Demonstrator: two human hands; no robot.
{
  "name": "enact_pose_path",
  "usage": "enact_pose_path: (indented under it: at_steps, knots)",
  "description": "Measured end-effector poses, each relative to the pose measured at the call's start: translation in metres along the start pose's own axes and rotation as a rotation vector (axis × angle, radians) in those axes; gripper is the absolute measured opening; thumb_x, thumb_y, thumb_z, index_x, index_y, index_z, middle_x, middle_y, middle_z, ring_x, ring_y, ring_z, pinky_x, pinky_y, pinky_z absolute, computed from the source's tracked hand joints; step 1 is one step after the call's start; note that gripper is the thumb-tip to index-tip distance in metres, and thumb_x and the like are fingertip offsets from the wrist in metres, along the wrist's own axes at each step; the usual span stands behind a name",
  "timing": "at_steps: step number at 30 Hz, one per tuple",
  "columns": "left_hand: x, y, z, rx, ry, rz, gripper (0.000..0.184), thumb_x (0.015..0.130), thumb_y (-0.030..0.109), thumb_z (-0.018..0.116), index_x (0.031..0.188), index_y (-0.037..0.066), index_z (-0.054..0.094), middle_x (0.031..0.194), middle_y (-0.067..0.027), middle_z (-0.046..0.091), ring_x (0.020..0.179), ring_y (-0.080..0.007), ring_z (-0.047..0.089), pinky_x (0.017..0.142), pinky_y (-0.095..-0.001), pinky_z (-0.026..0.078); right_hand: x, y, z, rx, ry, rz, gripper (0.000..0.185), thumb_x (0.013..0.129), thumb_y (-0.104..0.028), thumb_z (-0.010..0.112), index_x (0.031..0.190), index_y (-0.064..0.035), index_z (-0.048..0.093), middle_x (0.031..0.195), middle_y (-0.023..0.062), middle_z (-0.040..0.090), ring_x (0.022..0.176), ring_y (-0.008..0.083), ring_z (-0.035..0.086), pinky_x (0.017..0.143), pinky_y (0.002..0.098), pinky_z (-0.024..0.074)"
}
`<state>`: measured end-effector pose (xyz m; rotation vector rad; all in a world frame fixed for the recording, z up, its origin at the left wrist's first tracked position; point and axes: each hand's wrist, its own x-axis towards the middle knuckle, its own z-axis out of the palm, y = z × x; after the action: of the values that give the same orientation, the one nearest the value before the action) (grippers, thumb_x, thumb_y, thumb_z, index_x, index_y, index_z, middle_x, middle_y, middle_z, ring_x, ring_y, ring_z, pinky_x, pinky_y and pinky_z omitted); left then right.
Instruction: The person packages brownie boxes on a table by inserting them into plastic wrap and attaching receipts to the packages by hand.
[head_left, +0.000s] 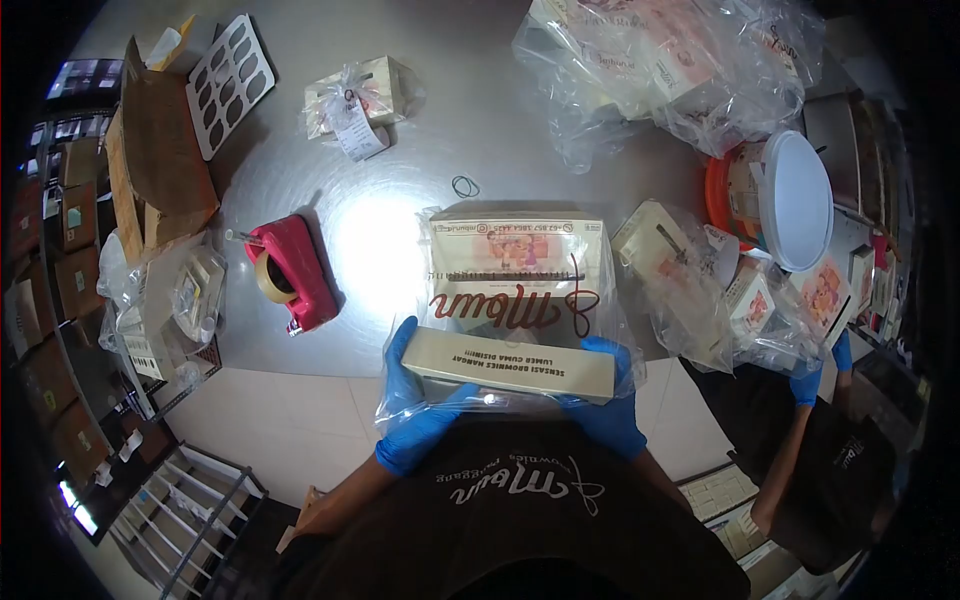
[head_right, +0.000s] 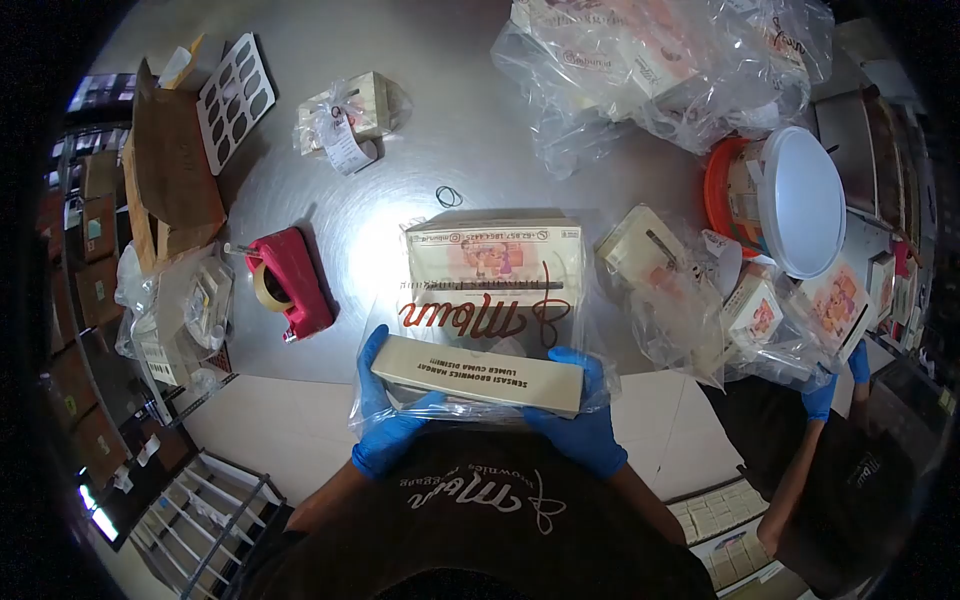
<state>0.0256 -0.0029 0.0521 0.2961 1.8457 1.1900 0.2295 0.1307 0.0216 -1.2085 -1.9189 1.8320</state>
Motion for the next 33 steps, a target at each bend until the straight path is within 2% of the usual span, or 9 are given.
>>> enact_pose_path:
  at_steps: [3, 6, 9, 12, 16, 20, 26, 29, 33]
  knots:
    - [-0.003, -0.002, 0.002, -0.164, 0.001, -0.099, 0.095, 0.073, 0.002, 0.077, 0.143, 0.000, 0.013, 0.132, -0.0198, 0.037, 0.122, -0.0260, 0.045, 0.104, -0.0377, 0.040, 0.000, 0.000, 0.001, -0.074, 0.015, -0.028, 0.070, 0.069, -0.009, 0.080, 0.127, -0.0061, 0.041, 0.118, 0.0116, 0.051, 0.108, 0.0196, 0.054, 0.092, 0.0350, 0.0470]
    - [-0.001, -0.016, 0.000, -0.031, 0.005, 0.006, 0.095, 0.074, 0.003, 0.077, 0.143, -0.001, 0.011, 0.133, -0.0193, 0.034, 0.125, -0.0263, 0.041, 0.106, -0.0367, 0.037, 0.001, 0.001, 0.001, -0.070, 0.018, 0.015, 0.071, 0.070, -0.010, 0.080, 0.129, -0.0054, 0.040, 0.119, 0.0122, 0.051, 0.108, 0.0192, 0.054, 0.092, 0.0348, 0.0473]
    - [-0.001, -0.004, 0.002, -0.058, 0.003, 0.006, 0.095, 0.074, 0.004, 0.076, 0.143, -0.002, 0.011, 0.135, -0.0197, 0.032, 0.126, -0.0267, 0.039, 0.107, -0.0368, 0.036, 0.003, -0.003, -0.001, 0.013, 0.005, 0.052, 0.070, 0.073, -0.011, 0.078, 0.130, -0.0040, 0.039, 0.120, 0.0131, 0.052, 0.110, 0.0197, 0.054, 0.093, 0.0346, 0.0474]
    - [0.000, -0.007, -0.001, 0.000, -0.002, 0.028, 0.095, 0.075, 0.005, 0.076, 0.143, -0.002, 0.010, 0.137, -0.0198, 0.029, 0.129, -0.0272, 0.034, 0.110, -0.0375, 0.030, 0.003, 0.002, -0.001, -0.032, 0.005, -0.064, 0.069, 0.075, -0.012, 0.077, 0.132, -0.0026, 0.037, 0.120, 0.0137, 0.052, 0.111, 0.0208, 0.055, 0.094, 0.0348, 0.0472]
    - [-0.002, -0.012, -0.003, 0.022, -0.020, 0.019, 0.093, 0.076, 0.007, 0.075, 0.143, -0.003, 0.011, 0.139, -0.0201, 0.027, 0.132, -0.0273, 0.030, 0.112, -0.0376, 0.025, 0.001, 0.003, -0.002, 0.123, -0.020, 0.006, 0.068, 0.076, -0.011, 0.075, 0.131, -0.0014, 0.038, 0.119, 0.0139, 0.053, 0.110, 0.0211, 0.055, 0.094, 0.0350, 0.0469]
    - [-0.004, -0.013, -0.001, -0.057, -0.019, 0.020, 0.092, 0.077, 0.007, 0.075, 0.143, -0.004, 0.012, 0.139, -0.0201, 0.027, 0.131, -0.0272, 0.031, 0.112, -0.0374, 0.025, 0.001, 0.000, -0.002, 0.188, -0.020, 0.093, 0.066, 0.076, -0.010, 0.074, 0.130, -0.0005, 0.038, 0.118, 0.0142, 0.053, 0.109, 0.0208, 0.055, 0.093, 0.0349, 0.0473]
    - [-0.003, 0.000, 0.000, -0.024, -0.016, 0.053, 0.090, 0.078, 0.007, 0.073, 0.143, -0.005, 0.012, 0.137, -0.0198, 0.029, 0.129, -0.0265, 0.035, 0.110, -0.0368, 0.029, 0.002, 0.005, -0.002, 0.172, -0.008, 0.065, 0.063, 0.076, -0.008, 0.073, 0.129, -0.0020, 0.040, 0.116, 0.0136, 0.054, 0.108, 0.0197, 0.056, 0.092, 0.0342, 0.0473]
    - [0.002, -0.005, 0.000, 0.167, 0.010, 0.116, 0.085, 0.079, 0.006, 0.071, 0.144, 0.000, 0.016, 0.137, -0.0180, 0.033, 0.128, -0.0262, 0.037, 0.109, -0.0363, 0.032, 0.008, -0.008, -0.003, 0.206, 0.012, 0.161, 0.060, 0.077, -0.007, 0.071, 0.129, -0.0036, 0.040, 0.116, 0.0124, 0.054, 0.107, 0.0190, 0.056, 0.092, 0.0339, 0.0470]
    - [0.013, -0.005, 0.003, -0.045, 0.011, 0.108, 0.085, 0.079, 0.006, 0.071, 0.143, -0.002, 0.016, 0.134, -0.0189, 0.035, 0.126, -0.0255, 0.040, 0.107, -0.0363, 0.035, 0.014, -0.012, -0.003, 0.241, 0.030, 0.136, 0.056, 0.079, -0.005, 0.069, 0.128, -0.0042, 0.042, 0.115, 0.0117, 0.055, 0.107, 0.0181, 0.056, 0.092, 0.0335, 0.0467]
